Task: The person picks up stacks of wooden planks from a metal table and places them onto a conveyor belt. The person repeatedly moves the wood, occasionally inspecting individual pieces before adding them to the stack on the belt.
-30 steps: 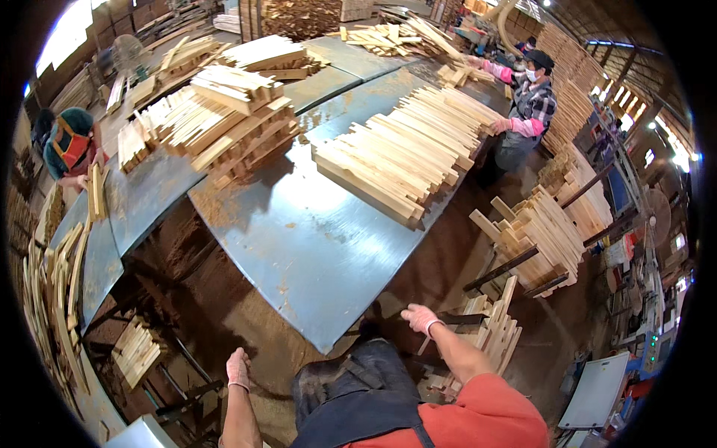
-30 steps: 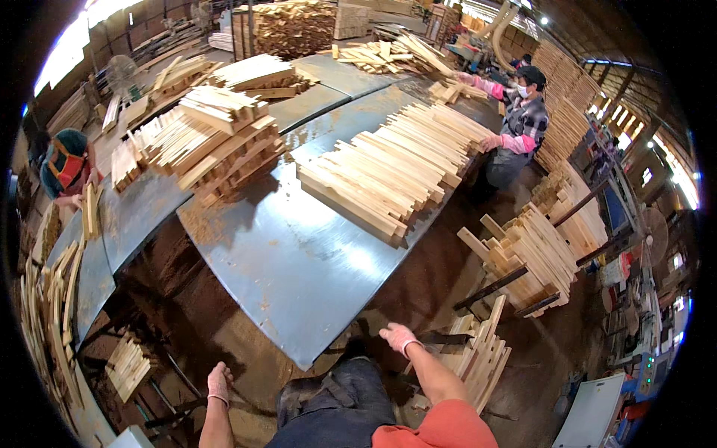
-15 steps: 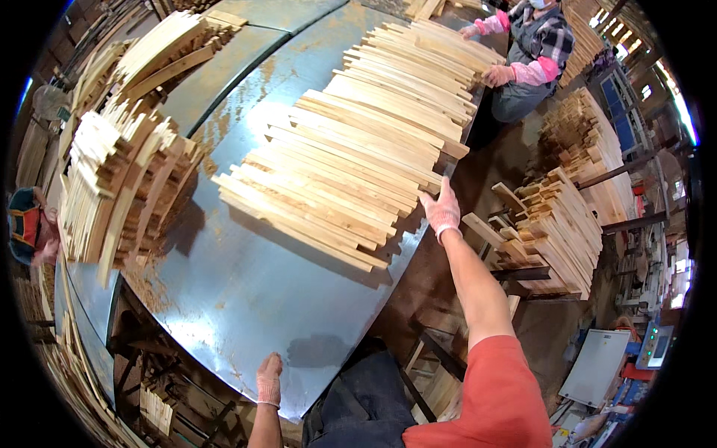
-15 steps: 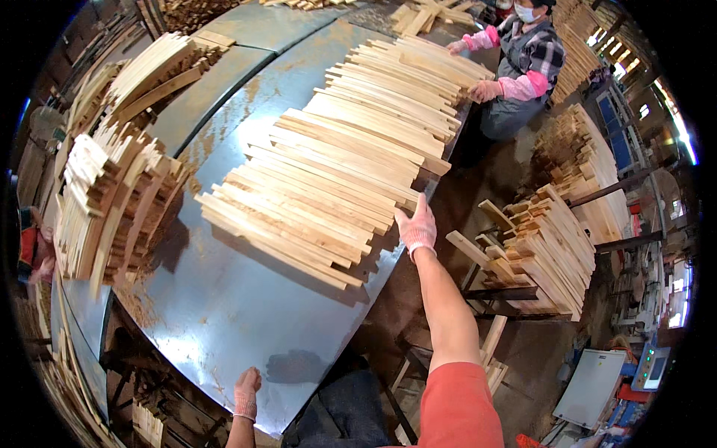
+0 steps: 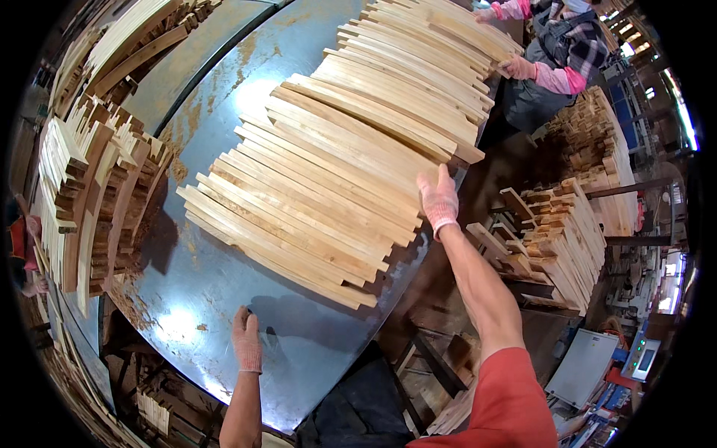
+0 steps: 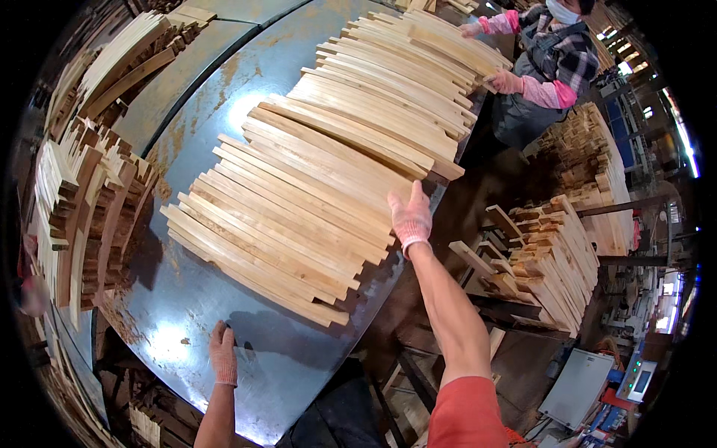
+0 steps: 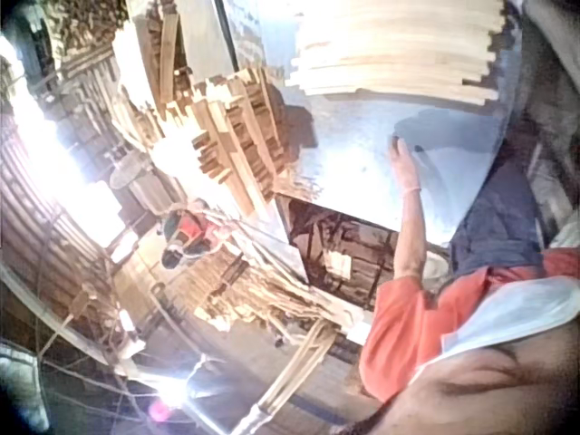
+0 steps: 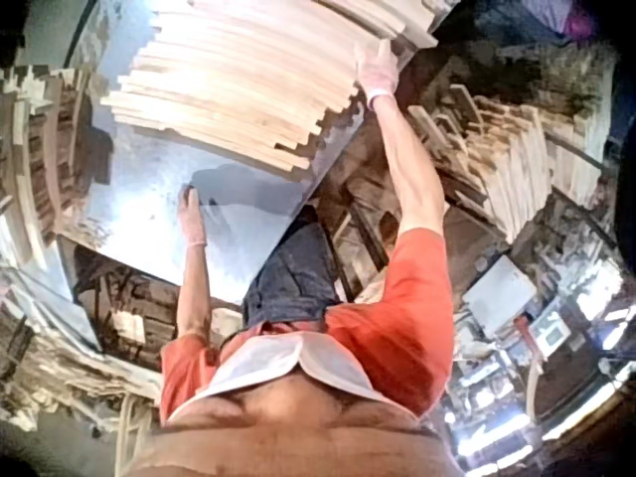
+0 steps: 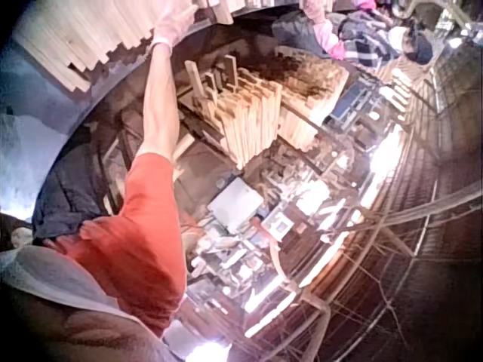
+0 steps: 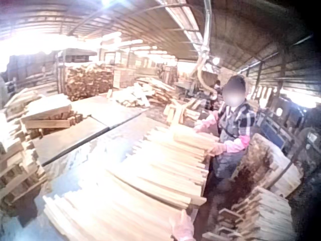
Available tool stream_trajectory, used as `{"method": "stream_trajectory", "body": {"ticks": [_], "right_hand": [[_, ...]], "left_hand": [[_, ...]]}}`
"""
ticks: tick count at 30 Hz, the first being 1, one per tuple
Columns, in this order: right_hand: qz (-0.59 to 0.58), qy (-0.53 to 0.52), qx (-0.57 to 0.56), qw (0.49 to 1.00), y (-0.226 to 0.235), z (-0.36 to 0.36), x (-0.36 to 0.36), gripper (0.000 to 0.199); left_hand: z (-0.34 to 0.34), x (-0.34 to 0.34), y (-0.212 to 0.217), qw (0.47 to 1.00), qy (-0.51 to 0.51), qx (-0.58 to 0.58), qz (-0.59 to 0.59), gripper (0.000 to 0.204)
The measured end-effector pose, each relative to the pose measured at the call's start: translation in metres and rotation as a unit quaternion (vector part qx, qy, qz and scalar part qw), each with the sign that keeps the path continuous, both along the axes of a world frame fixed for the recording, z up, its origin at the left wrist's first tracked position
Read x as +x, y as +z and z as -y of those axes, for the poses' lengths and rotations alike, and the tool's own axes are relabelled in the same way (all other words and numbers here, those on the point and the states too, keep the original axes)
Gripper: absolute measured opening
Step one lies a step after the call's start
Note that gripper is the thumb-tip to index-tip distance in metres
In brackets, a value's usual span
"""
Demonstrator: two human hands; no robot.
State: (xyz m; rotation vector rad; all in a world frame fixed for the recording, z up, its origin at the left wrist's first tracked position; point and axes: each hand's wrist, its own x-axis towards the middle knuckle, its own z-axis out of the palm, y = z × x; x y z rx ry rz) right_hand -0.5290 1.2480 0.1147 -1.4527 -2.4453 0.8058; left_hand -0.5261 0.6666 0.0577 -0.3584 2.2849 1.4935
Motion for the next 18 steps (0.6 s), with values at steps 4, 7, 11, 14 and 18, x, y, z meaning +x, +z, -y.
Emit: {"method": "stream_trajectory", "body": {"ticks": [4, 7, 11, 14, 18], "right_hand": [[-0.054, 0.060, -0.026, 0.996, -0.013, 0.063, 0.046, 0.085], [-0.087, 0.039, -0.247, 0.964, 0.012, 0.123, 0.075, 0.085], [-0.069, 0.232, 0.076, 0.967, 0.010, 0.121, 0.083, 0.081], [-0.093, 0.231, 0.048, 0.967, 0.029, 0.070, -0.003, 0.063], [-0.163, 0.275, -0.176, 0.931, -0.081, -0.026, -0.076, 0.059]], "left_hand": [[-0.020, -0.025, 0.020, 0.993, -0.020, -0.106, -0.045, 0.065], [-0.011, -0.029, 0.012, 0.986, -0.034, -0.158, -0.047, 0.067], [-0.010, -0.040, 0.022, 0.986, -0.112, -0.114, -0.039, 0.062], [0.008, -0.038, -0.002, 0.960, -0.162, -0.208, -0.091, 0.062], [0.004, -0.062, -0.023, 0.959, -0.137, -0.217, -0.115, 0.064]]}}
